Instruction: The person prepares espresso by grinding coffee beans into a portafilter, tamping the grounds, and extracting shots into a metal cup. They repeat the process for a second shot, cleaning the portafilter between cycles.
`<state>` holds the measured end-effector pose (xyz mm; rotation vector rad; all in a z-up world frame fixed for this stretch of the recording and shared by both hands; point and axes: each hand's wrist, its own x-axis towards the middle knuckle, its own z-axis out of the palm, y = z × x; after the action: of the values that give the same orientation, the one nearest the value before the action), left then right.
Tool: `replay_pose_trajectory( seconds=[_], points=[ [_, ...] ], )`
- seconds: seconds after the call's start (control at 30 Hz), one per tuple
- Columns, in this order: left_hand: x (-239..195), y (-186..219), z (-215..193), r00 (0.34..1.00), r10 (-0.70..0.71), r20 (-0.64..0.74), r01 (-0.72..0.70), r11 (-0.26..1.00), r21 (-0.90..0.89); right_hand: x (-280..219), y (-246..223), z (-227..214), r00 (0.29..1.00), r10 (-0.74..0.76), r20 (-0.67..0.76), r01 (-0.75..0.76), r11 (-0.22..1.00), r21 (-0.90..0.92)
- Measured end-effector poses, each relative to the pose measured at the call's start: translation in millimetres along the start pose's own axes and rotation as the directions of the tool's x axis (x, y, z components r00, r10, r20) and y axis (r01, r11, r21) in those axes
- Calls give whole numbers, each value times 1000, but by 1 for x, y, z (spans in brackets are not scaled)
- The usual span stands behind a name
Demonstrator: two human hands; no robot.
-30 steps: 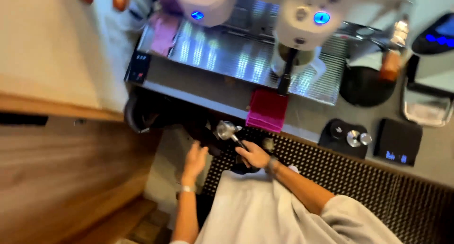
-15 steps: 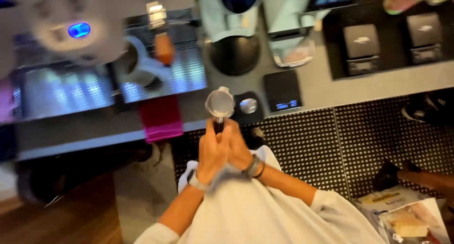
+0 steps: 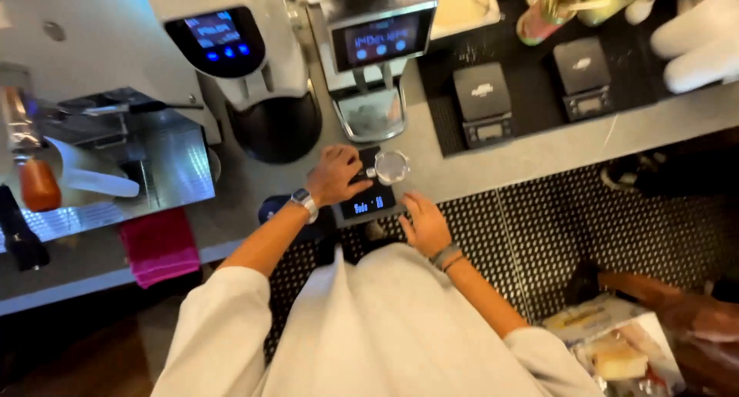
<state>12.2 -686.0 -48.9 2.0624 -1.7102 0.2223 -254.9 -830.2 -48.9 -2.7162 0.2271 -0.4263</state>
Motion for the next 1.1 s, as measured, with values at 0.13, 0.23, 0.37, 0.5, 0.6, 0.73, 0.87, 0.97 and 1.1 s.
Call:
replay_pose_trajectory(
  seconds=[0.13, 0.23, 0.37, 0.5, 0.6, 0.73, 0.87, 0.97, 1.1],
  points=[
    [-1, 2, 6, 994, -74, 81, 78, 996, -47, -1, 9, 4, 995, -100, -7, 100, 995, -23],
    [0, 7, 6, 995, -78, 69, 76, 996, 38, -5, 6, 6, 994, -107, -2, 107, 991, -82],
    [15, 25, -43, 920, -290, 263, 301, 954, -3, -3, 9, 9, 992, -126, -1, 125, 983, -134],
    [23, 38, -112, 860, -503, 91, 504, 806, -310, -3, 6, 7, 992, -126, 17, 127, 971, -201],
    [-1, 22, -115, 799, -598, -59, 516, 733, -444, -9, 20, 18, 997, -74, 10, 74, 992, -100],
    [-4, 23, -156, 769, -625, -132, 419, 649, -634, -11, 55, 23, 999, -32, 1, 32, 993, -110],
    [-14, 7, -149, 606, -775, -177, 662, 615, -429, -2, 93, 33, 966, 47, -255, -57, 998, -31],
    [-11, -14, -150, 581, -754, -305, 710, 653, -263, 5, 105, 28, 971, 28, -237, -42, 997, -58],
    [28, -30, -169, 692, -482, -537, 599, 799, 56, -6, 97, 26, 993, -50, -103, 41, 995, -87]
  ],
)
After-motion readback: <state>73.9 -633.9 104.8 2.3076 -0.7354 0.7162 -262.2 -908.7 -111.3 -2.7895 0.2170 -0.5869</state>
